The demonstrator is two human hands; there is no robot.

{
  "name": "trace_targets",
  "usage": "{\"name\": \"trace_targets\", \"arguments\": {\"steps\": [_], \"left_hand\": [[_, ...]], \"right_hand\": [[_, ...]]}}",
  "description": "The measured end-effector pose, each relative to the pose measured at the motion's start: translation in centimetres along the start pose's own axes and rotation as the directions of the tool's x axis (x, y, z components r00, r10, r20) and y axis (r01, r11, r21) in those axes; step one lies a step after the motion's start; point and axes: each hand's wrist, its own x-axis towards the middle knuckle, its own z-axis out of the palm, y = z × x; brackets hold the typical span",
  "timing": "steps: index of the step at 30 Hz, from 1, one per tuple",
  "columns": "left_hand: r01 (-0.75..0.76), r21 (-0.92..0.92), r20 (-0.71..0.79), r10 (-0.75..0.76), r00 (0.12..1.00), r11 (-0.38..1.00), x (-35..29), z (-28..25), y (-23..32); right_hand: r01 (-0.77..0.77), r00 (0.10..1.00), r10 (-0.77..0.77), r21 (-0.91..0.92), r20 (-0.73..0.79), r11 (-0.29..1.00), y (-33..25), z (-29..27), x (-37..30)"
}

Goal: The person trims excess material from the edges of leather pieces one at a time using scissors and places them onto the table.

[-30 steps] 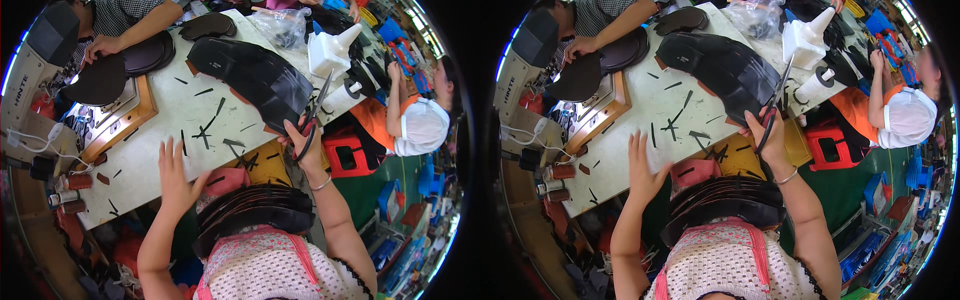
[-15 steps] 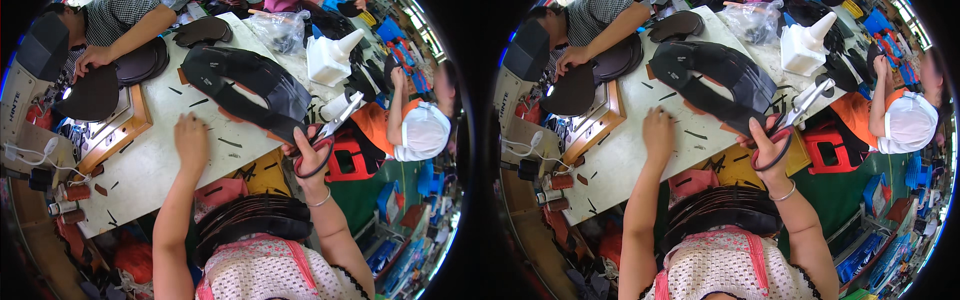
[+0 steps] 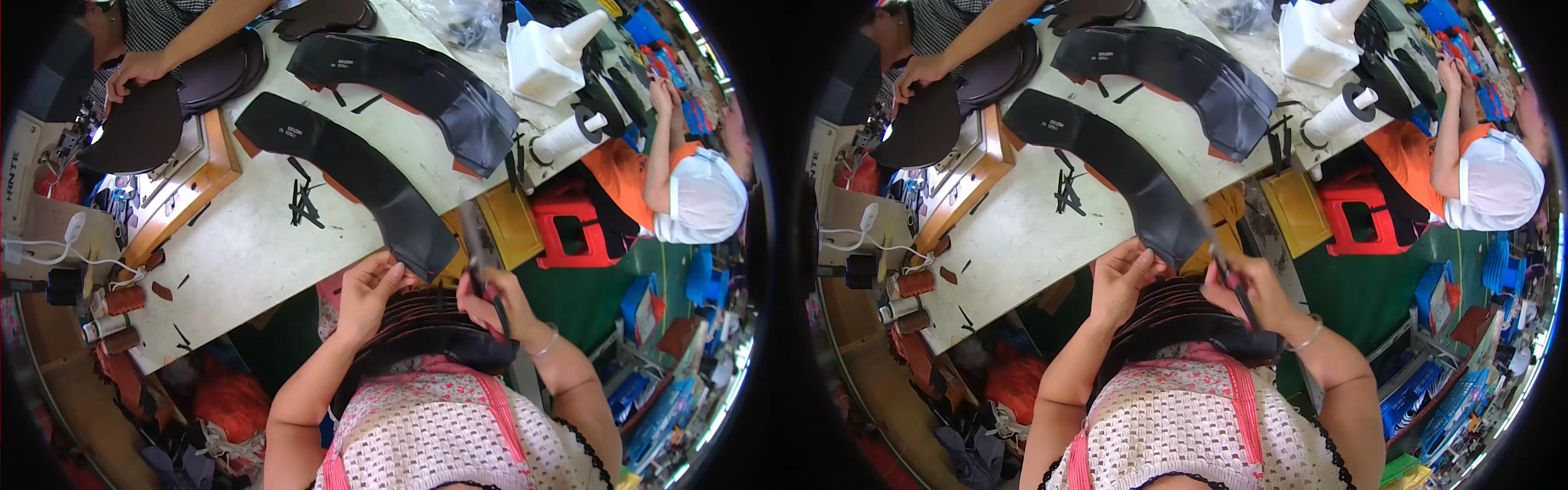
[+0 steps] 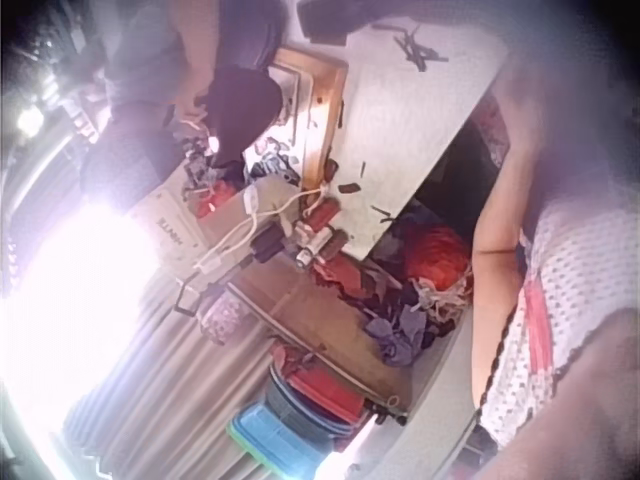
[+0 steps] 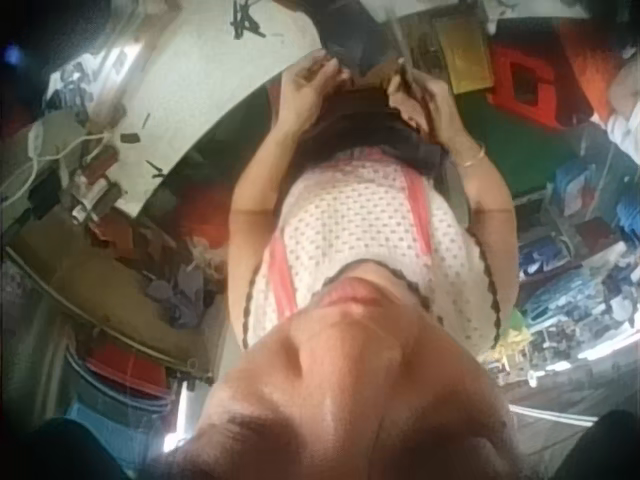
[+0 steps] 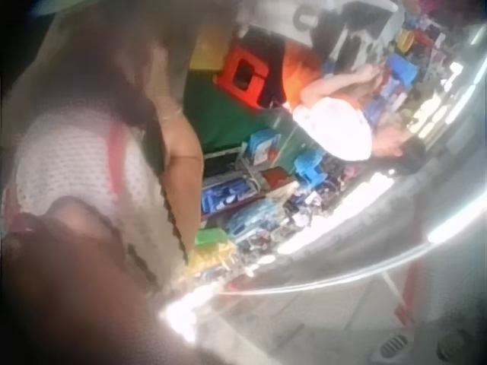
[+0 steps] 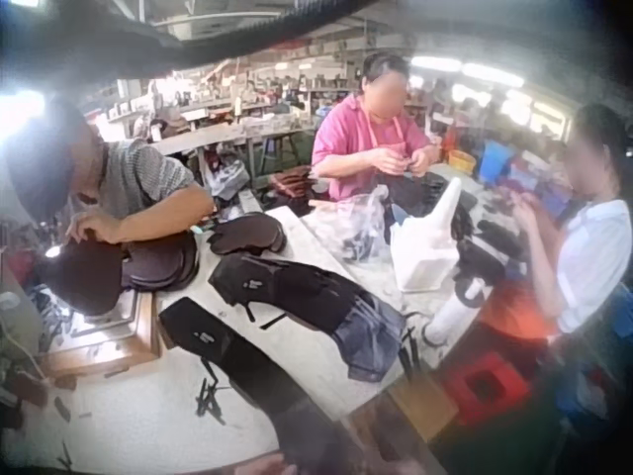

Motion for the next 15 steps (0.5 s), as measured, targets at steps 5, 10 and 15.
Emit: {"name": "trace_targets", "arguments": {"steps": [5,10,15], "left_hand": [[-0.005,-0.098,0.058,0.011,0.998,0.995,0.5,1.2,0.4],[-0.012,0.000,0.080,0.012,0.997,1.000,0.6,0.9,1.0],[-0.010,0.029,0.097,0.007,0.995,1.000,0.9,0.3,0.9]], "right_hand": [[-0.438,0.781,0.164,0.341,0.603,0.832,1.3,-1.9,-3.6],[-0.579,0.683,0.180,0.375,0.708,0.724,3.0,-3.0,-3.1],[-0.611,0.656,0.052,0.490,0.753,0.622,3.5,-3.2,-2.1]]}}
